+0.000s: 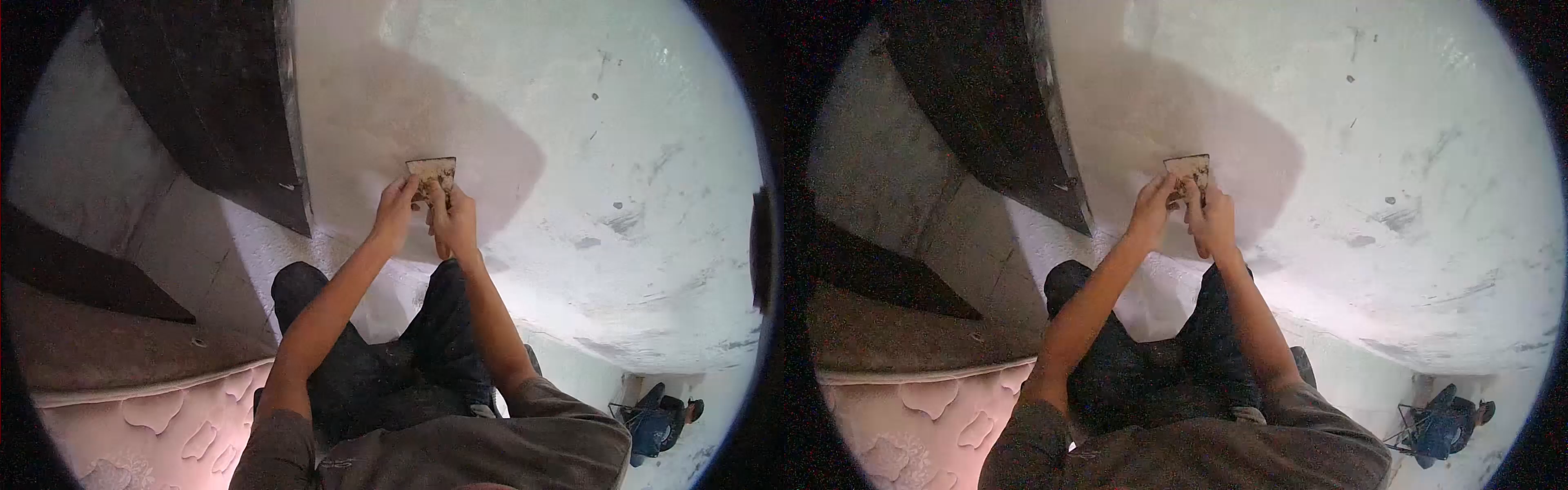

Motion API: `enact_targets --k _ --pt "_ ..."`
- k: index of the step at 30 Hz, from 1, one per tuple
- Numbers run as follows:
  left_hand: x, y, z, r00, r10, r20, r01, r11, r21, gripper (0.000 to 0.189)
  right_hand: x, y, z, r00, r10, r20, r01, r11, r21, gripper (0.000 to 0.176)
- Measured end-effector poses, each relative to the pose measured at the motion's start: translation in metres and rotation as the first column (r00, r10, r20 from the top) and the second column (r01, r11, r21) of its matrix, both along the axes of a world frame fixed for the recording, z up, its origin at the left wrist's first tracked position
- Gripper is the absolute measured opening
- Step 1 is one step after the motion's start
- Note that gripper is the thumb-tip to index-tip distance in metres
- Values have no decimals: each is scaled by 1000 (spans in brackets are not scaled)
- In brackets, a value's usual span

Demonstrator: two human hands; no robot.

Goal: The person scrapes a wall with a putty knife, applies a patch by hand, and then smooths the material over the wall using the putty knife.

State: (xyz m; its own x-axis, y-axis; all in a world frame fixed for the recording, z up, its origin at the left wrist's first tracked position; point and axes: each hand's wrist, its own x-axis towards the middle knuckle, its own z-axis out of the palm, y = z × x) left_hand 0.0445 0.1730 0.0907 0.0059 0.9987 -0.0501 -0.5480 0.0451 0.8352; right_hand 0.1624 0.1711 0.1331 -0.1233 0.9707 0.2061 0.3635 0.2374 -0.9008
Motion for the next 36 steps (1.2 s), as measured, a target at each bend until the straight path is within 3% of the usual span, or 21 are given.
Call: enact_targets --k 1,2,3,4,6,13,20,25,29,32,34,36 --pt "0 3 -4 1000 3 3 -3 1000 -6 26 -1 3 1 996 5 93 -9 999 35 29" --pt "0 6 -8 993 -22 116 23 1000 -13 25 -3 5 3 995 7 96 -10 1000 29 29" --pt "0 7 -9 973 -45 227 50 999 -17 25 -7 7 7 984 -10 178 -13 992 126 29" --pt "0 9 -10 973 -43 229 50 998 -25 25 -9 10 7 966 -33 255 -24 975 220 30" --pt "0 14 -12 946 -11 324 28 999 -47 21 -11 21 0 967 -32 253 -33 969 245 26" --pt "6 25 -16 929 2 370 23 998 -62 25 -12 28 -2 954 -103 281 -8 930 368 20" --pt "5 26 -13 905 15 425 -1 999 -33 30 -14 32 -3 961 -59 270 -42 935 353 20" --pt "4 28 -13 911 15 413 -5 1000 -27 29 -18 32 -7 927 -115 358 -52 904 424 18" --pt "2 31 -14 885 -17 466 34 999 -30 29 -19 32 -7 943 -99 318 -46 907 419 18" --pt "2 30 -17 883 -9 469 31 999 -40 29 -19 31 -2 961 -68 268 -21 949 315 19" --pt "4 31 -17 891 -10 453 19 1000 -17 29 -19 39 -6 1000 14 -4 -13 984 179 21" --pt "6 30 -14 888 43 457 -47 999 -4 31 -14 39 -4 998 22 55 -32 982 185 22"
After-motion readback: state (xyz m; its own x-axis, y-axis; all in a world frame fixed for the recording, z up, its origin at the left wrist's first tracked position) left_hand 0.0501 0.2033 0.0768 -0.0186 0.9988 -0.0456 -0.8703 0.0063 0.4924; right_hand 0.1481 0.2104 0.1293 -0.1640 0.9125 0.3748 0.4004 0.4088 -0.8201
